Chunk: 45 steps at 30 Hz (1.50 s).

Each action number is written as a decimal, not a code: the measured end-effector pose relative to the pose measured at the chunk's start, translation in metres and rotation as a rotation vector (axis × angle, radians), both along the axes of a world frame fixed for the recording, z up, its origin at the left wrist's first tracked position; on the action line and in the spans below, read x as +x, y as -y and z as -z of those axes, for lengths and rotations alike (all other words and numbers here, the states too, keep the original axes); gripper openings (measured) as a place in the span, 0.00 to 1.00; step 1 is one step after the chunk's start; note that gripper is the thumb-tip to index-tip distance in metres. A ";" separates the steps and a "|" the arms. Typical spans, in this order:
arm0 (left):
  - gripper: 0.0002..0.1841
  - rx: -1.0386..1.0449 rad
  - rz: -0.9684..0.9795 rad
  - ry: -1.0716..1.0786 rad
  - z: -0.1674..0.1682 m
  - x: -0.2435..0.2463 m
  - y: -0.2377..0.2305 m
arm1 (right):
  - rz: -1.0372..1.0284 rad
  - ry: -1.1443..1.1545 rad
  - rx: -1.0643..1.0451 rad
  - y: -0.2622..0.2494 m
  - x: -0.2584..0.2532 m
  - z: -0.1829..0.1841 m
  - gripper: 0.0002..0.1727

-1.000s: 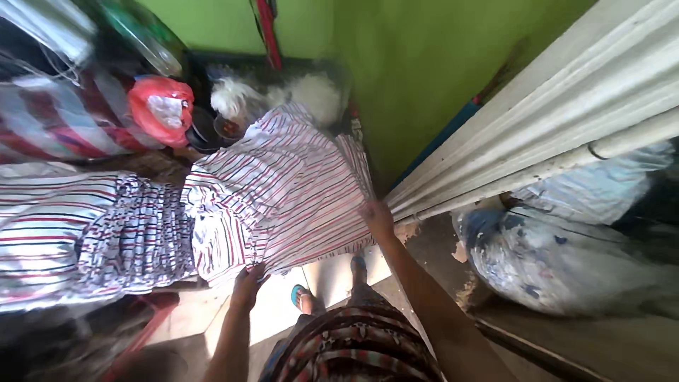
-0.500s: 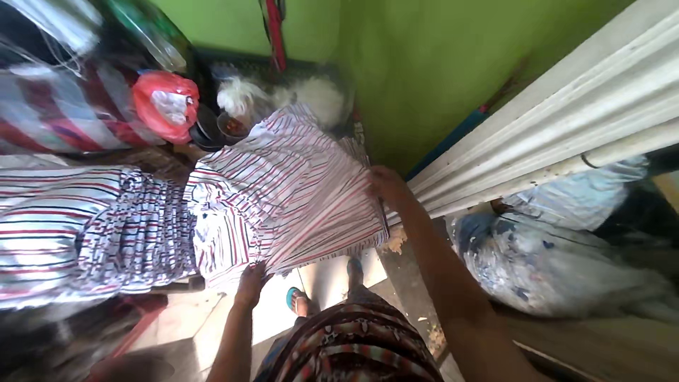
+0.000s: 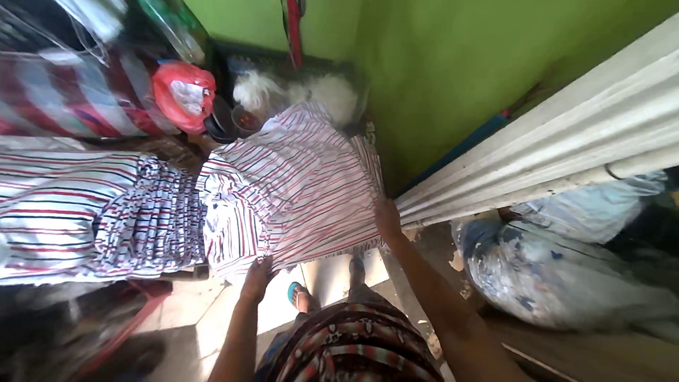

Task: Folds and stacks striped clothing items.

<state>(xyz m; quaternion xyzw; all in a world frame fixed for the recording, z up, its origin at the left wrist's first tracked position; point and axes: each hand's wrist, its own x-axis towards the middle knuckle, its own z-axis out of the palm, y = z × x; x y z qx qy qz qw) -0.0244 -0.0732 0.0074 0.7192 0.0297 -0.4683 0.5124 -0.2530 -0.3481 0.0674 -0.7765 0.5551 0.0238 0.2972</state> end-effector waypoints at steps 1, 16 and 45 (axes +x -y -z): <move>0.20 -0.002 -0.008 0.002 -0.001 -0.001 0.000 | -0.005 -0.007 0.038 0.004 -0.001 -0.003 0.21; 0.19 0.005 -0.099 0.029 -0.006 -0.009 0.004 | 0.063 0.264 0.174 0.035 0.002 -0.041 0.20; 0.18 -0.004 -0.144 -0.003 -0.011 -0.011 0.003 | 0.202 0.511 0.318 0.040 0.007 -0.071 0.22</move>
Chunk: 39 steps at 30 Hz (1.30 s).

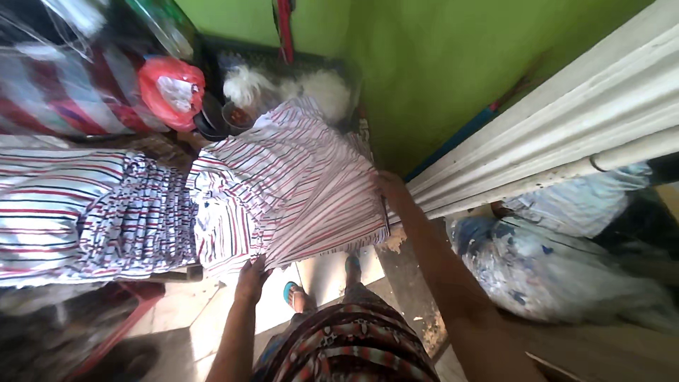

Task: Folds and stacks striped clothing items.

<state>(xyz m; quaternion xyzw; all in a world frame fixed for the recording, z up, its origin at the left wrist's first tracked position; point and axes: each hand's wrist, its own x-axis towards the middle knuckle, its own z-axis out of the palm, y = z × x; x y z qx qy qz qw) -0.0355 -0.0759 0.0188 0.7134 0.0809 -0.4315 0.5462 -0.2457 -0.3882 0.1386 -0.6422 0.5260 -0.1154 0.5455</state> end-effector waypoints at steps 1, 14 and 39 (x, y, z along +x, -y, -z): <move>0.18 -0.006 -0.003 -0.008 0.002 0.000 0.000 | -0.014 -0.100 -0.033 -0.006 -0.002 0.016 0.22; 0.16 -0.017 0.001 -0.023 0.003 0.000 -0.001 | -0.190 -0.665 -0.235 -0.049 0.008 0.081 0.22; 0.16 0.008 -0.020 -0.024 -0.004 -0.001 0.002 | -0.143 -0.375 -0.058 -0.021 -0.005 0.072 0.25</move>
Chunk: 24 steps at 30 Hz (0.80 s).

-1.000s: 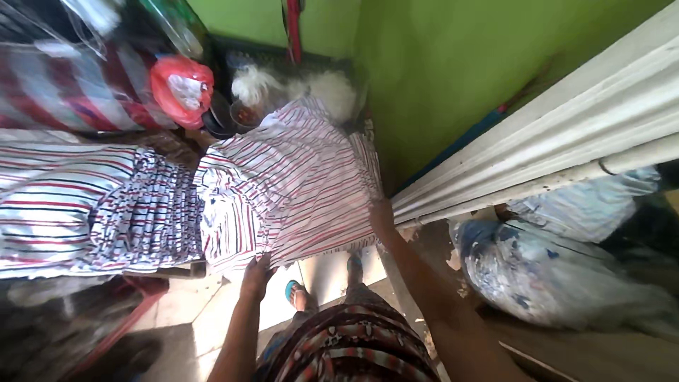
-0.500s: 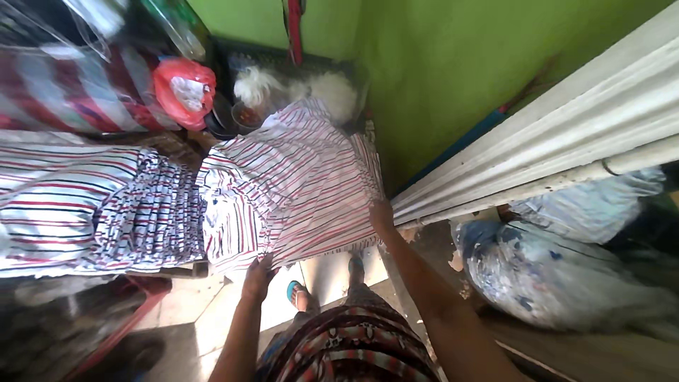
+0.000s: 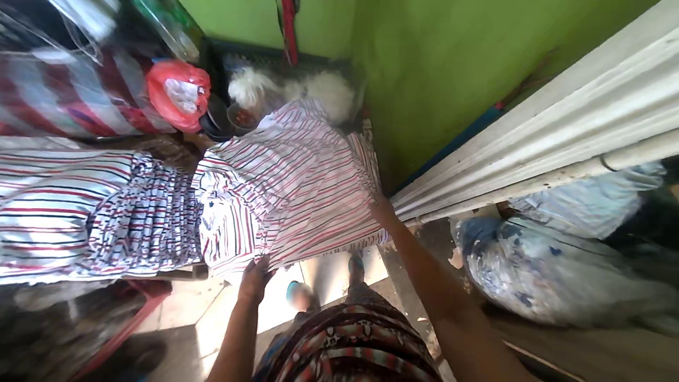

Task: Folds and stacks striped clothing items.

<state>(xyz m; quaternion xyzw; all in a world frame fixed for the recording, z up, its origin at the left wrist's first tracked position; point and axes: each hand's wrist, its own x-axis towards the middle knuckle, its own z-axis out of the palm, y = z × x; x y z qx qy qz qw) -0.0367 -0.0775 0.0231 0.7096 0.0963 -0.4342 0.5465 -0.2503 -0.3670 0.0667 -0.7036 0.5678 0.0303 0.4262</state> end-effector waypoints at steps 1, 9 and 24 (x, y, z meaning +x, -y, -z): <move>0.17 0.007 0.006 0.011 -0.002 0.000 0.000 | -0.032 -0.024 -0.018 0.002 -0.001 -0.003 0.25; 0.18 0.027 0.046 0.058 -0.001 0.003 0.003 | -0.260 -0.102 0.003 0.021 0.002 -0.056 0.25; 0.18 0.037 0.003 0.001 0.005 0.002 0.001 | 0.040 -0.215 -0.207 -0.030 0.006 0.010 0.21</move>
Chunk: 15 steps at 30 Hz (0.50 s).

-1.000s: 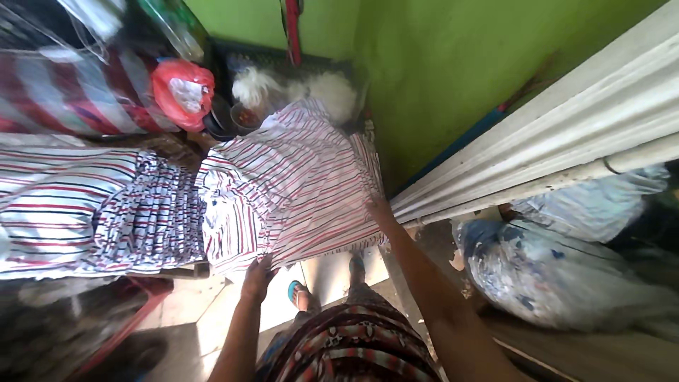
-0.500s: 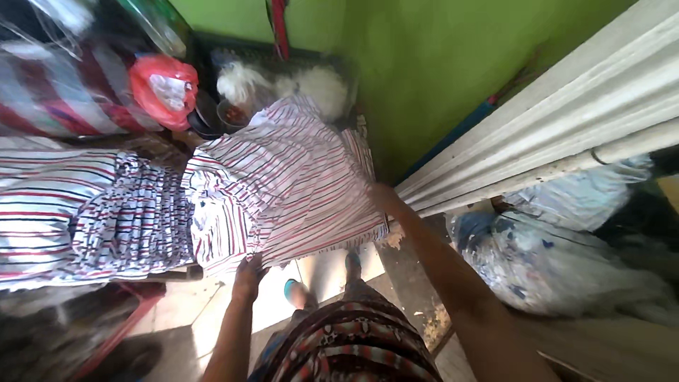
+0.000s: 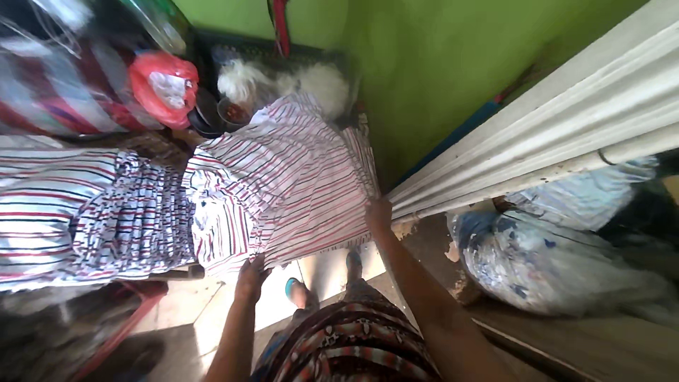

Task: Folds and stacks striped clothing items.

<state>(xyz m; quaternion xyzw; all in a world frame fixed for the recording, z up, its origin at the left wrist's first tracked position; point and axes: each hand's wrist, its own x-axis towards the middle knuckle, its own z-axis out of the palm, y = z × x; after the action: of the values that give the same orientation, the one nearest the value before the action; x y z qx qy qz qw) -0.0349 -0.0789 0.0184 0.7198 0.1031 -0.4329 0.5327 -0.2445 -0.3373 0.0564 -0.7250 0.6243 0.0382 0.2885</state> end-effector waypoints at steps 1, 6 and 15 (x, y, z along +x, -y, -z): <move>0.18 0.000 -0.002 0.000 0.000 0.000 0.000 | 0.001 -0.018 0.008 0.001 -0.001 0.001 0.21; 0.18 -0.002 -0.007 -0.012 -0.002 0.000 0.000 | -0.067 -0.070 -0.031 -0.002 0.001 -0.003 0.21; 0.20 -0.008 0.008 -0.008 0.003 0.003 -0.001 | -0.191 -0.065 -0.116 -0.008 0.000 -0.011 0.20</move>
<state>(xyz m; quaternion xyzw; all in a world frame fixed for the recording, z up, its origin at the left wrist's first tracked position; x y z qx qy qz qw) -0.0321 -0.0781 0.0159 0.7162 0.1006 -0.4383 0.5337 -0.2441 -0.3288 0.0675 -0.7951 0.5624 0.0525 0.2206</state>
